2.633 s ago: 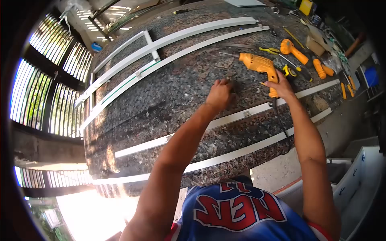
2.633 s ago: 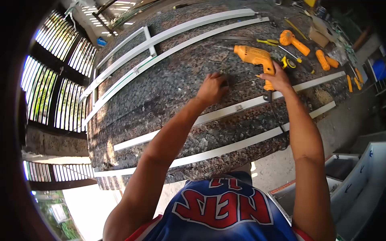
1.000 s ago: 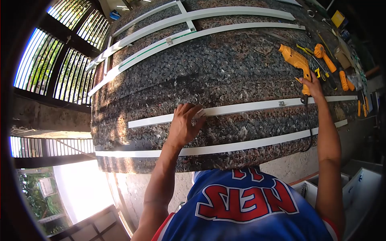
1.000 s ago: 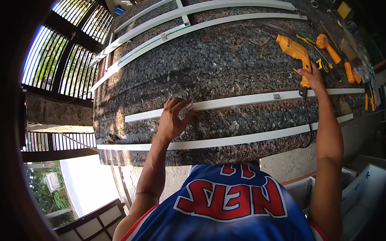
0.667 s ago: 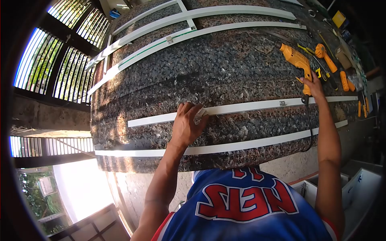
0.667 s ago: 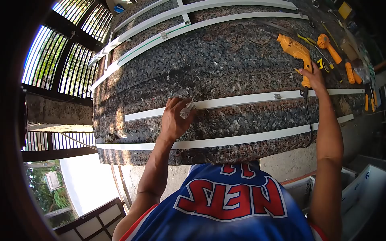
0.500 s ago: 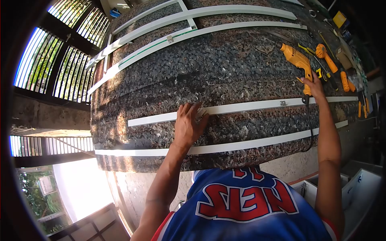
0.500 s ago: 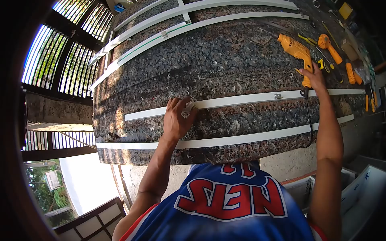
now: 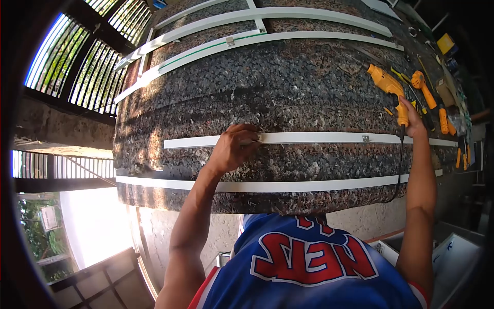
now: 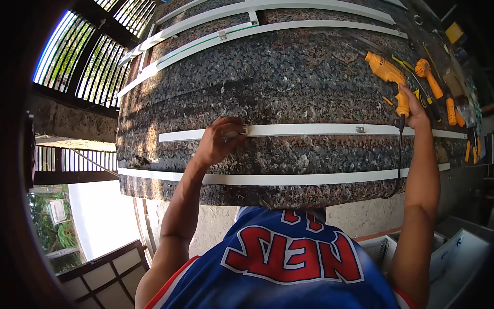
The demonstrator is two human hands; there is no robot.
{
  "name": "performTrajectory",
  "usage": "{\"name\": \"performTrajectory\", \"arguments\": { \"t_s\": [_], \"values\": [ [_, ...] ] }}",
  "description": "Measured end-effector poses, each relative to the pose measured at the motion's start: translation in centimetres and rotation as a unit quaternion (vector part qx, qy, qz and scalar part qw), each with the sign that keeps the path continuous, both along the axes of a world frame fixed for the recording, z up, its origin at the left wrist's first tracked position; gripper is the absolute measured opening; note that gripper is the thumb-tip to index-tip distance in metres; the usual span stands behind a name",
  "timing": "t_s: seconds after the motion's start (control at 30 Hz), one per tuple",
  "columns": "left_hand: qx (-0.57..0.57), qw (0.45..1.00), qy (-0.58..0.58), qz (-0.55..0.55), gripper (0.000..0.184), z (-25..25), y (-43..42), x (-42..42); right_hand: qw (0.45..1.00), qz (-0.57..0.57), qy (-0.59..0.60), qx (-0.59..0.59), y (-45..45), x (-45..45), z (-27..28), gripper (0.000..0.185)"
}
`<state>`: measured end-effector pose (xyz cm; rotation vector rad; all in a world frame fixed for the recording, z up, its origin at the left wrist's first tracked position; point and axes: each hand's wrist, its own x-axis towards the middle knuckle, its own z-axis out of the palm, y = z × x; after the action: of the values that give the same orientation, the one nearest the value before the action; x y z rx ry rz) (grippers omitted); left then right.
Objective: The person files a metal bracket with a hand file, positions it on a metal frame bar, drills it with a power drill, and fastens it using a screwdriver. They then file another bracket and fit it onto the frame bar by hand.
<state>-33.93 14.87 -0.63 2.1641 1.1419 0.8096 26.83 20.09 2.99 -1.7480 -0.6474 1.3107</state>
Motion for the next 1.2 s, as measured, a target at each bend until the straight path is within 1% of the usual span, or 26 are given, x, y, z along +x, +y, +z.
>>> {"name": "performTrajectory", "arguments": {
  "t_s": [0.1,0.2,0.27,0.33,0.37,0.4,0.47,0.57,0.67,0.7,0.8,0.83,0.93,0.97,1.07,1.1,1.13,1.2],
  "values": [
    [-0.007,1.0,-0.007,-0.006,0.018,0.1,0.1,-0.2,0.992,-0.033,0.111,0.046,0.1,-1.6,0.0,0.046],
    [0.039,0.999,0.014,-0.032,0.02,-0.2,0.2,-0.3,0.983,-0.044,0.136,0.117,0.0,-1.9,-0.2,0.046],
    [0.03,0.999,0.006,-0.024,0.02,-0.5,0.0,-0.3,0.982,-0.039,0.102,0.153,-1.5,-2.4,0.8,0.046],
    [0.034,0.999,0.002,-0.021,0.02,-0.7,0.2,-0.4,0.979,-0.045,0.067,0.188,-4.1,-4.2,3.3,0.046],
    [0.04,0.999,0.002,-0.024,0.02,-0.8,0.1,-0.4,0.971,-0.022,0.029,0.236,-5.6,-4.0,3.9,0.046],
    [0.045,0.999,0.002,-0.027,0.02,-0.9,0.1,-0.4,0.956,-0.029,0.064,0.284,-7.2,-4.1,4.3,0.046],
    [0.052,0.998,0.002,-0.028,0.018,-1.0,0.2,-0.4,0.906,-0.128,0.116,0.387,-9.5,-10.8,7.8,0.049],
    [0.052,0.998,0.004,-0.03,0.016,-1.0,0.2,-0.4,0.908,0.052,0.169,0.38,-12.6,-9.8,10.7,0.056],
    [0.052,0.998,-0.005,-0.029,0.016,-1.3,0.2,-0.5,0.922,0.07,0.073,0.373,-13.5,-11.3,13.1,0.055],
    [0.053,0.998,-0.01,-0.03,0.017,-1.2,0.3,-0.5,0.93,0.076,0.01,0.359,-13.7,-12.4,13.4,0.058],
    [0.027,0.999,-0.016,-0.032,0.019,-0.9,0.2,-0.7,0.894,0.116,0.101,0.422,-13.4,-13.9,13.3,0.06],
    [0.029,0.999,-0.026,-0.035,0.019,-1.2,0.2,-0.7,0.879,0.089,0.105,0.457,-13.0,-15.3,13.2,0.062],
    [0.026,0.998,-0.043,-0.032,0.019,-1.6,0.4,-0.8,0.887,0.144,0.166,0.407,-12.5,-19.7,15.6,0.063],
    [0.015,0.999,-0.041,-0.023,0.019,-1.5,0.4,-0.7,0.907,0.108,0.139,0.382,-12.8,-18.9,15.8,0.062],
    [-0.003,0.999,-0.025,-0.02,0.018,-1.3,0.1,-0.7,0.922,0.15,0.108,0.341,-11.8,-21.1,15.8,0.059],
    [-0.003,1.0,-0.021,-0.021,0.017,-1.1,0.3,-0.7,0.925,0.124,0.114,0.342,-11.7,-22.0,15.1,0.057],
    [0.004,1.0,-0.021,-0.023,0.017,-0.9,0.4,-0.7,0.912,0.16,0.121,0.358,-11.5,-22.4,15.0,0.06],
    [0.011,0.999,-0.022,-0.023,0.017,-1.0,0.3,-0.8,0.876,0.137,0.156,0.435,-11.0,-23.8,14.2,0.062]
  ]
}}
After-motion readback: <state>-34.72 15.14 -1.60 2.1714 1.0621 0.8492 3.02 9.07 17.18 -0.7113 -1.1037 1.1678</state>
